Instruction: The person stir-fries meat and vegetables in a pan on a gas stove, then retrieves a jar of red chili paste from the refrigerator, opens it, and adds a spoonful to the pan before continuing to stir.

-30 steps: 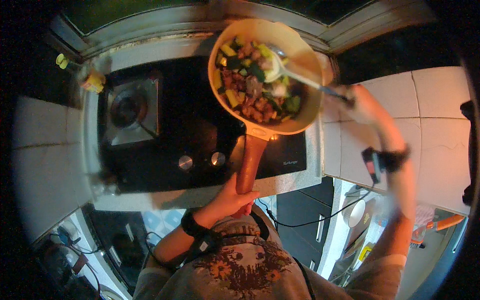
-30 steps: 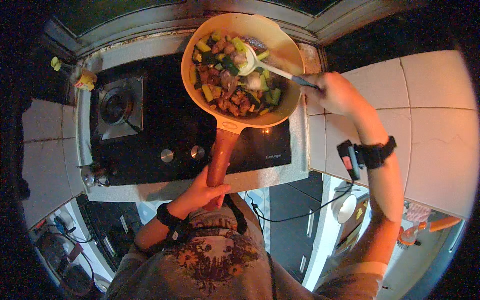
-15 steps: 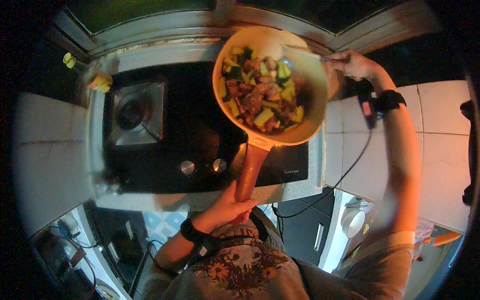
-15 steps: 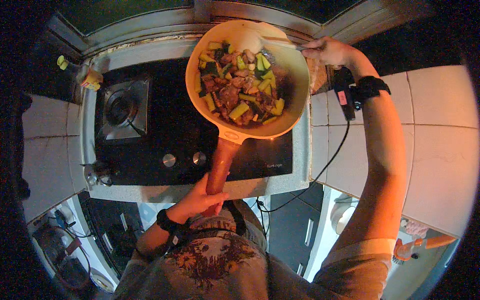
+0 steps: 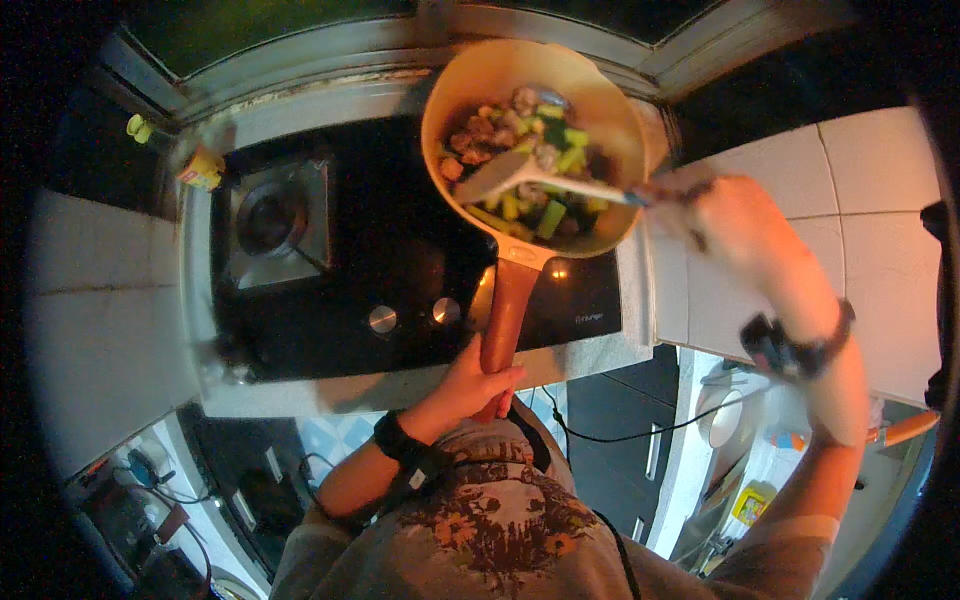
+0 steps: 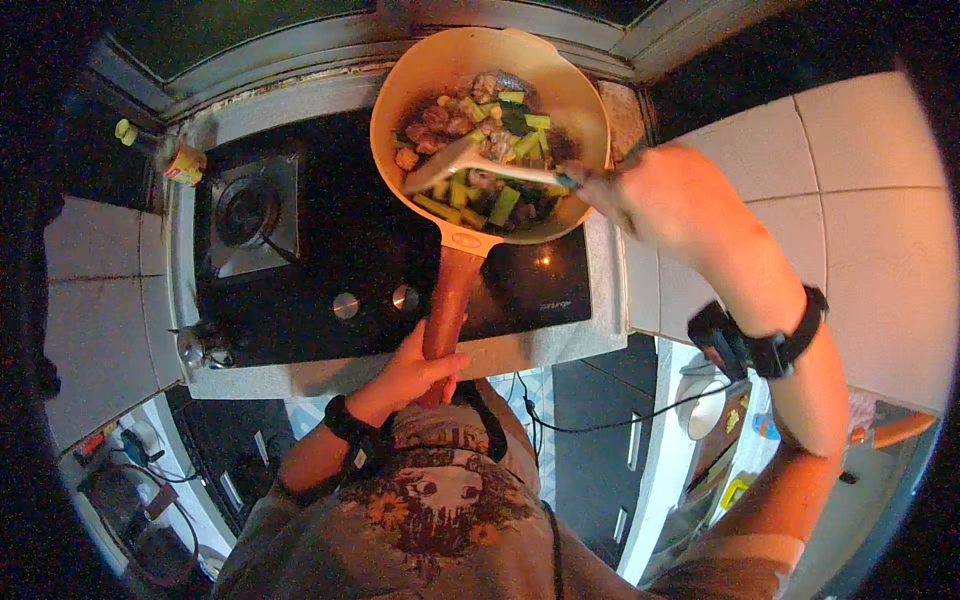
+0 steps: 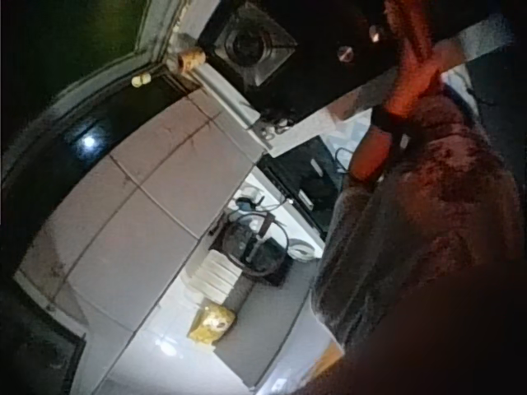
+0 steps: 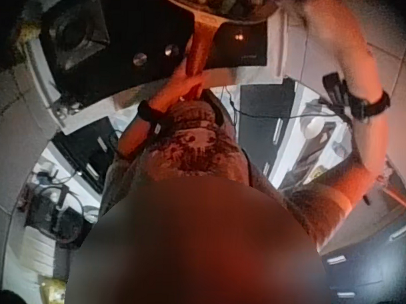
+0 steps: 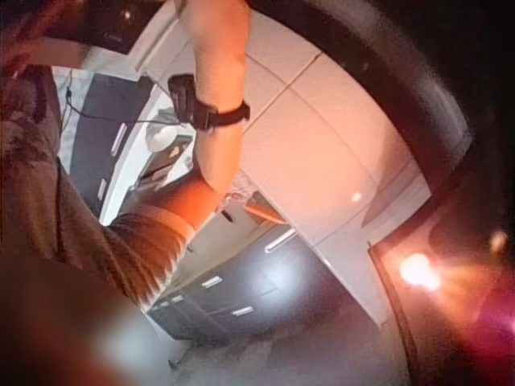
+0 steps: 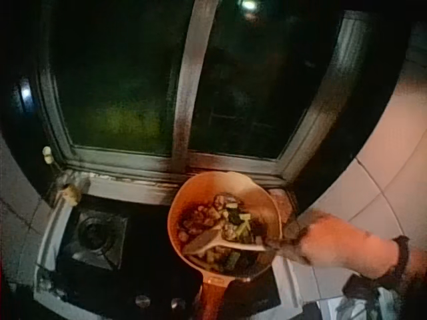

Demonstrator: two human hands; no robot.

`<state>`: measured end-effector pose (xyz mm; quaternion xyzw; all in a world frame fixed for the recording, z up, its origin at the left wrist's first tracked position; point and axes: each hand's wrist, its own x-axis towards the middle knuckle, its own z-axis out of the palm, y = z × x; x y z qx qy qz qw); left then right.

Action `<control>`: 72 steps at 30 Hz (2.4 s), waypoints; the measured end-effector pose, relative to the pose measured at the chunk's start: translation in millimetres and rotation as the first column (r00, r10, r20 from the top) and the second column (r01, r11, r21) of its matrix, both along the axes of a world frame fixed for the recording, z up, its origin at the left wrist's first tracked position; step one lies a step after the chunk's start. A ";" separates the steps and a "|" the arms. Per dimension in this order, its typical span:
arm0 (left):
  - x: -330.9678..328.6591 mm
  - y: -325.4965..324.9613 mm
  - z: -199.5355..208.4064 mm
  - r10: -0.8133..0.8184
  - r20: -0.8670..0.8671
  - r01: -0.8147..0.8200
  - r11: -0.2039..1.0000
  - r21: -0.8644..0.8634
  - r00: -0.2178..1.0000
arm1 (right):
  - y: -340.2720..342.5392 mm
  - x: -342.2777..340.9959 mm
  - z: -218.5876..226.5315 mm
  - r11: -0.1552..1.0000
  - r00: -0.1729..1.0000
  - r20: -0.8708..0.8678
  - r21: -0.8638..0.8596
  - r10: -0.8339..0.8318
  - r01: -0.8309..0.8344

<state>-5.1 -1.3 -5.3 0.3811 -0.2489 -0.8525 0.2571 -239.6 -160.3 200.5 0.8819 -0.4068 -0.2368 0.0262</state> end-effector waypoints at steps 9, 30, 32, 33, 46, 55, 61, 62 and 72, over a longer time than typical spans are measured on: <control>-0.6 -0.2 -1.0 0.002 -0.034 -0.002 1.000 -0.015 0.999 | 72.9 -4.3 78.1 0.956 0.949 -0.113 -0.053 -0.294 0.290; -1.9 -0.8 -0.1 0.015 -0.017 -0.015 1.000 -0.007 1.000 | 15.6 -1.6 -15.2 0.904 0.913 0.070 -0.130 -0.402 0.408; -2.8 0.4 -0.7 0.038 -0.018 -0.038 0.999 0.014 0.999 | -5.5 -1.7 16.6 0.835 0.835 -0.034 -0.073 -0.549 0.545; -2.9 0.4 -1.3 0.033 -0.004 -0.033 0.999 0.003 0.999 | -19.8 -1.1 25.4 0.734 0.734 -0.055 0.010 -0.677 0.679; -1.8 -1.5 -5.7 0.013 -0.071 -0.013 1.000 -0.004 0.997 | -66.5 -74.3 -46.0 0.361 0.458 -0.048 0.546 -0.888 0.756; -0.3 -0.5 -1.7 -0.005 0.001 0.006 1.000 -0.017 1.000 | -41.6 -34.3 -67.4 0.920 0.821 0.416 0.164 -0.391 0.355; -0.4 -2.2 0.8 -0.005 0.008 0.006 1.000 -0.016 1.000 | -5.6 -22.5 5.7 0.943 0.942 -0.032 0.002 -0.333 0.333; -0.6 -2.2 0.7 -0.003 0.005 0.003 1.000 -0.003 1.000 | -5.0 -28.5 14.5 0.968 0.968 0.014 0.009 -0.250 0.250; 1.0 -2.7 4.0 -0.025 0.041 0.026 1.000 -0.014 0.999 | -158.7 -99.8 -12.2 0.599 0.671 -0.104 0.366 -0.734 0.712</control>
